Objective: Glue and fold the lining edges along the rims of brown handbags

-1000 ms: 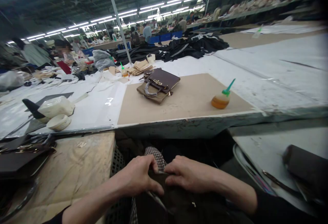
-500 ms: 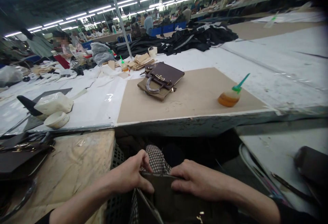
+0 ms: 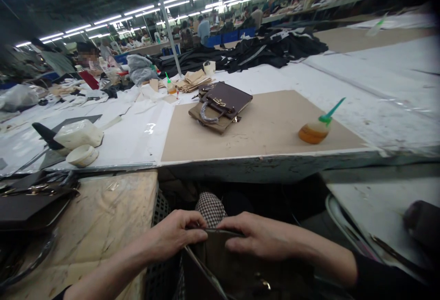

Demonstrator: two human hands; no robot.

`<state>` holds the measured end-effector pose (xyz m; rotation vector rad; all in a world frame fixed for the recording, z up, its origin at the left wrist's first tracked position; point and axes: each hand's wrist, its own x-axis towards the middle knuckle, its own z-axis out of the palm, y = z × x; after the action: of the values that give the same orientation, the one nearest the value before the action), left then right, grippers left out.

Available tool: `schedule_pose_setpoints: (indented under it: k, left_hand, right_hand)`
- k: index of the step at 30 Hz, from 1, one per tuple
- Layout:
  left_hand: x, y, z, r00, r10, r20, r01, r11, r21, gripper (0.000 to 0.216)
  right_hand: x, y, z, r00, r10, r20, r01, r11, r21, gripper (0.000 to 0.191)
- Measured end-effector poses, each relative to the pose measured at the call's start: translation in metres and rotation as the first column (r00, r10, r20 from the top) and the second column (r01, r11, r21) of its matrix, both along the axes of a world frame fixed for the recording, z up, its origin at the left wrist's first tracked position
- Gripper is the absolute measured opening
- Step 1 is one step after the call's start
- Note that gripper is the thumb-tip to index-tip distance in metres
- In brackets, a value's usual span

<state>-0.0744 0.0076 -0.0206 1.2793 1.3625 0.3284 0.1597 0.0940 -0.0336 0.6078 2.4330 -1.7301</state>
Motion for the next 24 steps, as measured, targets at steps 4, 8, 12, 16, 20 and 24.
schedule_pose_setpoints:
  k: [4, 8, 12, 16, 20, 24]
  left_hand:
    - [0.002, -0.002, 0.005, 1.0, 0.016, -0.02, -0.015, 0.999, 0.034, 0.019]
    - [-0.001, -0.005, 0.011, 0.999, 0.003, -0.049, 0.005, 0.988, 0.154, 0.024]
    - [-0.003, -0.007, 0.013, 0.983, -0.063, -0.174, 0.107, 0.959, 0.261, 0.013]
    - [-0.002, -0.004, 0.006, 0.961, -0.058, -0.271, 0.141, 0.944, 0.298, 0.011]
    - [0.003, 0.001, 0.008, 0.906, -0.118, -0.406, 0.248, 0.926, 0.285, 0.005]
    - [0.012, 0.004, 0.021, 0.821, -0.21, -0.531, 0.389, 0.887, 0.25, 0.004]
  right_hand:
    - [-0.02, 0.002, -0.003, 0.997, 0.067, -0.022, -0.064, 0.991, 0.114, 0.015]
    - [-0.027, 0.001, -0.005, 0.996, 0.066, -0.054, -0.055, 0.982, 0.179, 0.01]
    - [-0.027, -0.002, -0.007, 0.996, 0.058, -0.064, -0.044, 0.978, 0.205, 0.012]
    - [-0.025, -0.004, -0.01, 0.998, 0.04, -0.039, -0.028, 0.965, 0.262, 0.011]
    - [-0.024, -0.008, -0.01, 1.0, 0.0, 0.014, -0.005, 0.949, 0.315, 0.013]
    - [-0.025, -0.014, -0.009, 0.995, -0.054, 0.08, 0.02, 0.927, 0.376, 0.016]
